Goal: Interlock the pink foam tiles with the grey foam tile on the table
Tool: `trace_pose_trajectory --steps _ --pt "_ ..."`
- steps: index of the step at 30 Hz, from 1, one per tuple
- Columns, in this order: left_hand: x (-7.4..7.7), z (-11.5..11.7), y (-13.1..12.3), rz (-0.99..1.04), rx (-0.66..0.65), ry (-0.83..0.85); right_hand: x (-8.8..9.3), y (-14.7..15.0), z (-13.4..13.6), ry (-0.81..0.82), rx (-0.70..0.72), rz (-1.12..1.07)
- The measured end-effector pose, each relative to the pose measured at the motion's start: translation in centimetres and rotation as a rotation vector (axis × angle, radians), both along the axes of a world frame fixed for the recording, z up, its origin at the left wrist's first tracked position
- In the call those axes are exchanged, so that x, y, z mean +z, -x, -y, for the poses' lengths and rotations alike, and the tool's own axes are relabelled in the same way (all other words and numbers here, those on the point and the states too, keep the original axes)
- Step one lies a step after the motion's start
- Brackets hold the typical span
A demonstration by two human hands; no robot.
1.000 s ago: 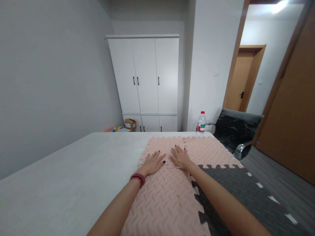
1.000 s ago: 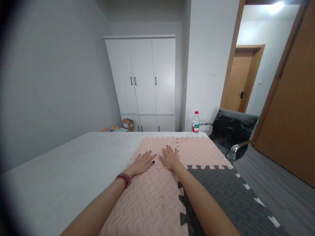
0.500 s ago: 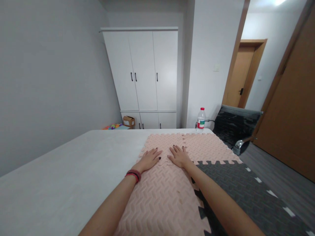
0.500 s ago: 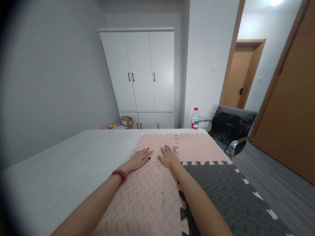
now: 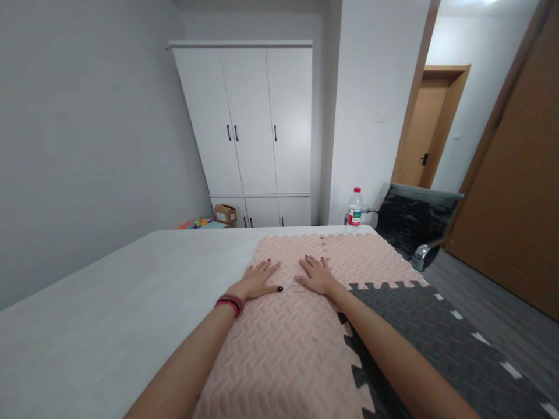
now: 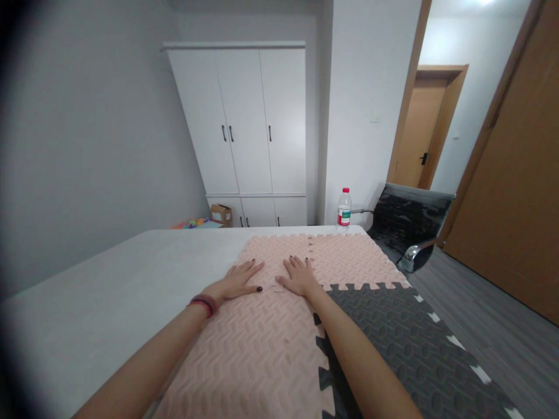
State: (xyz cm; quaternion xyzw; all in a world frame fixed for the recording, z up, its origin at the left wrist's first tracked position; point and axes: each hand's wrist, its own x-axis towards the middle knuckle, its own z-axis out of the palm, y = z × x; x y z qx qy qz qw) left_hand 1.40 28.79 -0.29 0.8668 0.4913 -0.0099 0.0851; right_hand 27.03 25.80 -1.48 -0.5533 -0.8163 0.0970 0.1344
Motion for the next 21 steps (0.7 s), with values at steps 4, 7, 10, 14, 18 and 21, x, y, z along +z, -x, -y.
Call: trace_pose_trajectory --steps 4,7,10,14,18,21 --pt "0.5 -0.8 0.8 -0.009 -0.042 0.063 0.0 -0.2 0.0 -0.007 0.046 0.037" --pt "0.7 -0.9 1.4 -0.008 -0.068 0.084 0.0 -0.3 -0.2 0.020 0.066 0.055" --pt "0.6 -0.6 1.7 -0.012 -0.071 0.076 0.0 -0.4 -0.4 0.037 0.069 0.067" --pt "-0.1 -0.2 1.2 -0.016 -0.030 0.029 -0.3 -0.5 -0.6 0.032 0.069 0.074" --pt "-0.7 0.2 0.6 -0.022 0.040 -0.025 -0.2 -0.1 0.1 -0.021 0.053 0.027" --pt "-0.7 0.4 0.4 -0.036 0.064 -0.044 0.2 -0.4 0.8 -0.071 0.063 -0.075"
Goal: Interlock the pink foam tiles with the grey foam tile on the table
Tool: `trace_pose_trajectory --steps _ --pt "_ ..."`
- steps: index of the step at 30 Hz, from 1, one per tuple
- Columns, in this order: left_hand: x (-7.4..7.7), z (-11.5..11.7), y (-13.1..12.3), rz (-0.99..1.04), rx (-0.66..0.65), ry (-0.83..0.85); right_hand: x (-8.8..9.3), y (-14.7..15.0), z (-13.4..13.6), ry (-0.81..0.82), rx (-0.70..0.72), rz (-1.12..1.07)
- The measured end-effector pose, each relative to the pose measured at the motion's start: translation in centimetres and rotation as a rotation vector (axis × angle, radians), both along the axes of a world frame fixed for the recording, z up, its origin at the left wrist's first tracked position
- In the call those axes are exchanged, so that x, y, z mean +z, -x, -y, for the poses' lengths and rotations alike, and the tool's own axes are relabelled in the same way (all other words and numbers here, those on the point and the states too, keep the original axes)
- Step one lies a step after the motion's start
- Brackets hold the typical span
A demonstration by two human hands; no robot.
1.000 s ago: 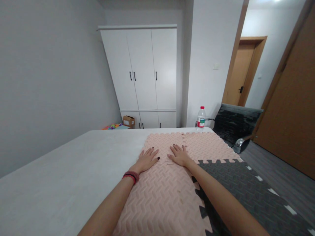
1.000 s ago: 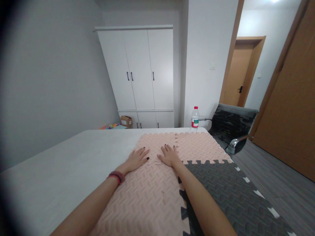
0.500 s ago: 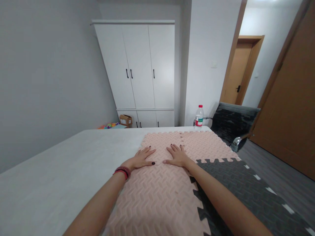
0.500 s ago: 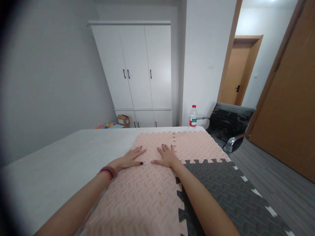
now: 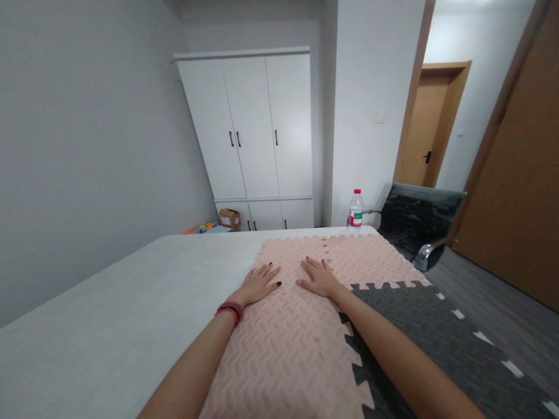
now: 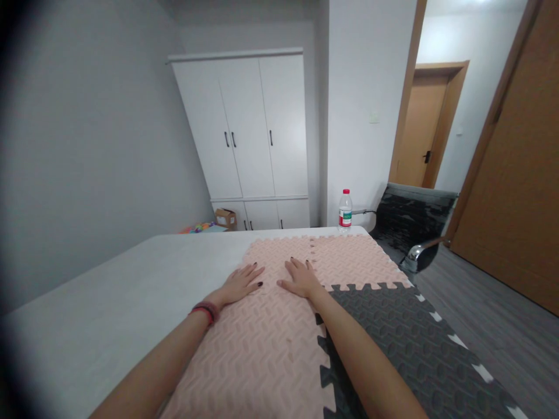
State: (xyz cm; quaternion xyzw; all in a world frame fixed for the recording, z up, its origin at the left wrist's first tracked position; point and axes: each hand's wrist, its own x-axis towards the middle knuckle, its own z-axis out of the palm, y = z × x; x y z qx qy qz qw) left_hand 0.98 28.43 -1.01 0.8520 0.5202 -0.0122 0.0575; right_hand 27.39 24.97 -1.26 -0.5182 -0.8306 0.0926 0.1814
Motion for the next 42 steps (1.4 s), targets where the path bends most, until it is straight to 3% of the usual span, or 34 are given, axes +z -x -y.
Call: trace_pose_trajectory --steps 2,4,6,9,11,14,19,22,27,30,32,35,39,42 --pt "0.1 0.1 0.0 -0.013 0.010 -0.008 0.3 -1.7 0.3 -0.027 0.018 -0.053" --pt "0.2 0.2 -0.1 -0.022 0.019 -0.019 0.5 -5.3 0.5 -0.067 -0.011 -0.056" --pt "0.3 0.4 -0.2 -0.022 0.026 -0.037 0.3 -10.7 0.7 -0.084 -0.148 0.005" --pt "0.3 0.6 -0.4 -0.012 0.044 -0.063 -0.6 -19.7 1.7 -0.029 -0.537 0.124" --pt "0.3 0.7 -0.5 -0.007 0.059 -0.070 -1.4 -24.3 2.6 0.016 -0.625 0.152" --pt "0.3 0.8 -0.7 -0.001 0.075 -0.074 -2.7 -27.9 3.5 0.061 -0.652 0.181" --pt "1.0 0.7 -1.6 -0.017 0.108 -0.051 -3.9 -28.3 3.3 0.068 -0.640 0.209" --pt "1.8 0.3 -4.1 -0.021 0.101 -0.044 -3.8 -28.1 3.3 0.036 -0.644 0.229" --pt "2.7 -1.1 -13.1 0.048 -0.063 -0.107 -3.5 -28.0 3.5 0.019 -0.660 0.210" --pt "2.4 -2.1 -18.6 0.100 -0.165 -0.163 -3.7 -28.1 3.2 0.021 -0.662 0.181" --pt "1.7 -2.7 -21.0 0.119 -0.183 -0.187 -3.9 -28.3 3.0 0.030 -0.660 0.167" --pt "0.3 -3.5 -22.3 0.129 -0.144 -0.201 -4.0 -28.5 2.8 0.036 -0.646 0.153" --pt "-1.3 -4.0 -22.1 0.131 -0.099 -0.207 -3.8 -28.4 2.9 0.042 -0.644 0.156" --pt "-1.8 -4.4 -21.8 0.121 -0.090 -0.194 -3.4 -28.1 3.2 0.041 -0.657 0.164"
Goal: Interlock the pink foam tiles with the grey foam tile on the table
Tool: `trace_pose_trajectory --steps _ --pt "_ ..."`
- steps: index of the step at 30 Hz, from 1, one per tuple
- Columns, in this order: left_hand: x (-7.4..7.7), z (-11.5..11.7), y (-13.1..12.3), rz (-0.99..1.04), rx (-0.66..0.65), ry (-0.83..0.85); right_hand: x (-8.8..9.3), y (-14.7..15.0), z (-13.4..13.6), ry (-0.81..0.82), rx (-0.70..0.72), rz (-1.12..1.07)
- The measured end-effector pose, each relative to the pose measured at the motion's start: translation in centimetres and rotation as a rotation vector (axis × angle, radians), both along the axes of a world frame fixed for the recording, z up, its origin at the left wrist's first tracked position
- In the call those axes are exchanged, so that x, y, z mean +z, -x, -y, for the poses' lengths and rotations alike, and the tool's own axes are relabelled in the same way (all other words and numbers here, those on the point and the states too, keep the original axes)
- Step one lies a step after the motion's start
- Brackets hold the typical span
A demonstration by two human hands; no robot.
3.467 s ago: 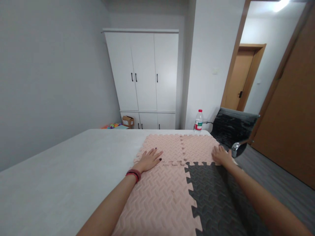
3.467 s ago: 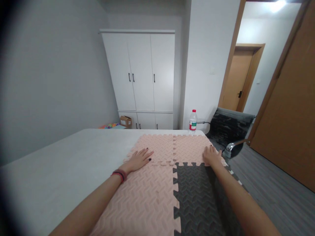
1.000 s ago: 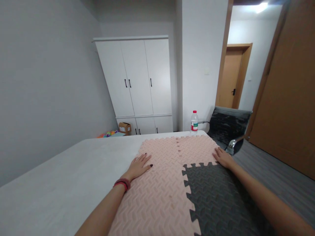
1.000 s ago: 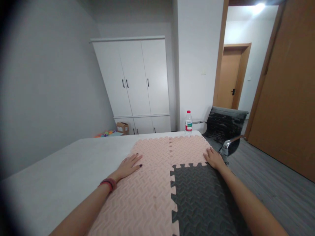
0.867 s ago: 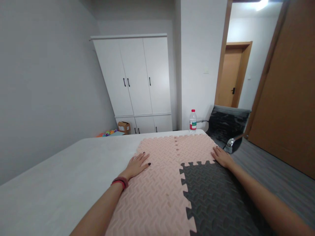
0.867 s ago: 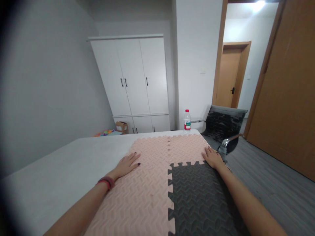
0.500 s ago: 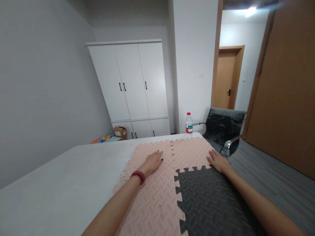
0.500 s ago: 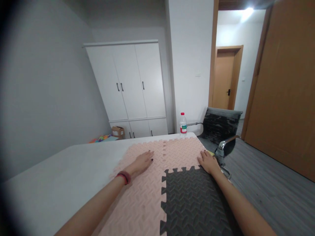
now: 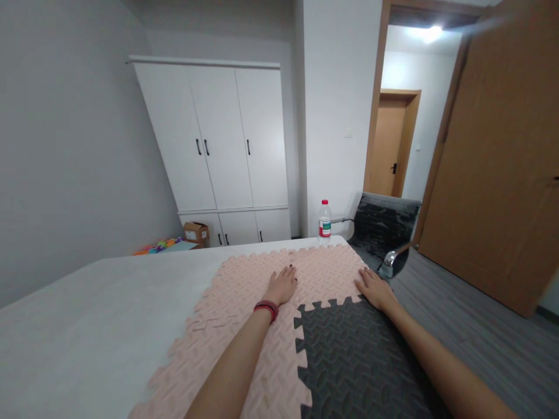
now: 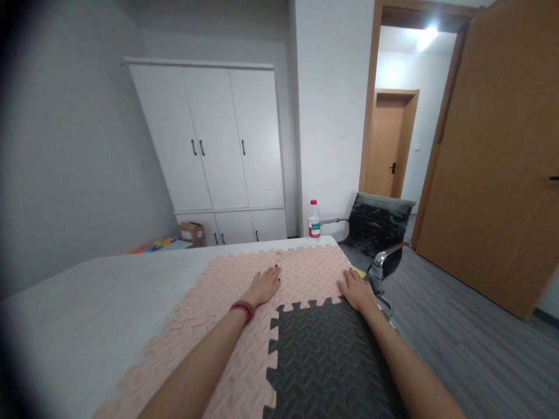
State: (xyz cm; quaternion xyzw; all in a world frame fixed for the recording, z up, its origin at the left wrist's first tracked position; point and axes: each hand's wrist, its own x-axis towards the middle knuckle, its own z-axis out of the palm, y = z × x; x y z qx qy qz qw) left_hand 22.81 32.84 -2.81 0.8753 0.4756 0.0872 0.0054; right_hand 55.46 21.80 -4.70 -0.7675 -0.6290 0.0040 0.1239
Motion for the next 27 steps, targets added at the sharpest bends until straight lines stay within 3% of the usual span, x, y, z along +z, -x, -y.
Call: trace_pose_trajectory --steps 8,17,22,27 --pt "0.2 -3.0 0.5 -0.011 -0.005 0.000 0.1 0.5 0.4 -0.047 0.000 0.032" --pt "0.0 -7.3 -1.9 0.008 0.005 -0.066 -0.2 0.1 -0.2 -0.059 0.027 0.052" --pt "0.5 -8.3 -2.1 -0.020 -0.007 -0.082 -0.1 0.3 -0.3 -0.039 0.001 0.060" --pt "0.9 -8.5 -3.0 -0.033 0.060 -0.149 -0.1 0.3 -0.3 -0.043 0.003 0.061"
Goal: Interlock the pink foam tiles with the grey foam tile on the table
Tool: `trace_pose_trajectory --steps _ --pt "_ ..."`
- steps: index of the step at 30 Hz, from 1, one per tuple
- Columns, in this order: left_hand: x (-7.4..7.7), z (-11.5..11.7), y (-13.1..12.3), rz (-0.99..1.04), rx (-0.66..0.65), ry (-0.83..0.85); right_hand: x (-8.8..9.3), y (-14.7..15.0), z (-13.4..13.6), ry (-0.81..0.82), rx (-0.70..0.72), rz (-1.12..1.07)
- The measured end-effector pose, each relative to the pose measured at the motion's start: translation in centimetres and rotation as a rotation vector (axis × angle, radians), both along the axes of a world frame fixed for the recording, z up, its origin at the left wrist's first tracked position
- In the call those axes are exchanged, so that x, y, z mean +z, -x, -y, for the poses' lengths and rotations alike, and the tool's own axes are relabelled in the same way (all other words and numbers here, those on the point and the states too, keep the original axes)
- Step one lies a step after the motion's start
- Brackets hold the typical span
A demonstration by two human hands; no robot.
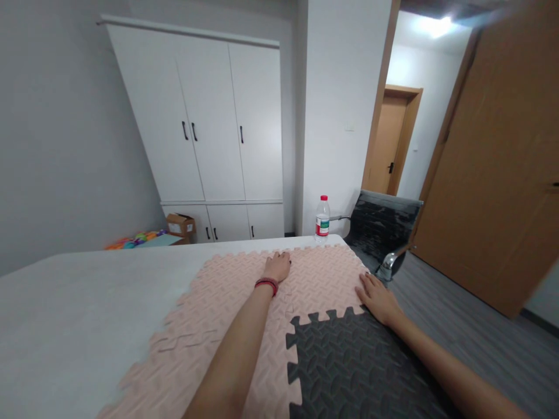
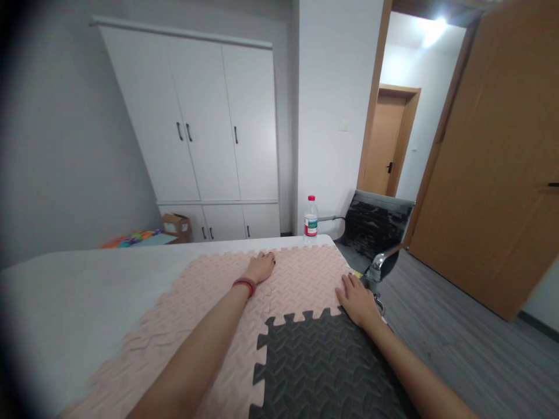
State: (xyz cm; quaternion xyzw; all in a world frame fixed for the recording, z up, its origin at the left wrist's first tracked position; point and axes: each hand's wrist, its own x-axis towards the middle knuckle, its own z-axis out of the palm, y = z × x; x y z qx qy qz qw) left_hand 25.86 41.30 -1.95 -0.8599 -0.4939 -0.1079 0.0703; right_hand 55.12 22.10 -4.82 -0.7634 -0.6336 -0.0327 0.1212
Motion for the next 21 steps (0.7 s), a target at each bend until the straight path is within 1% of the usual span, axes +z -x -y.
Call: trace_pose_trajectory --steps 4,7,13,21 --pt "-0.16 0.09 -0.65 0.020 0.032 -0.069 -0.06 -0.15 -0.10 0.001 0.006 -0.005" --pt "-0.28 0.06 -0.61 0.025 0.033 -0.080 0.00 -0.18 -0.06 0.007 0.004 -0.018" --pt "-0.21 -0.49 -0.32 0.021 0.036 -0.006 0.23 -0.12 0.02 0.032 -0.009 -0.045" --pt "0.15 -0.62 -0.79 0.027 0.004 0.051 0.87 0.23 0.17 0.023 -0.020 -0.062"
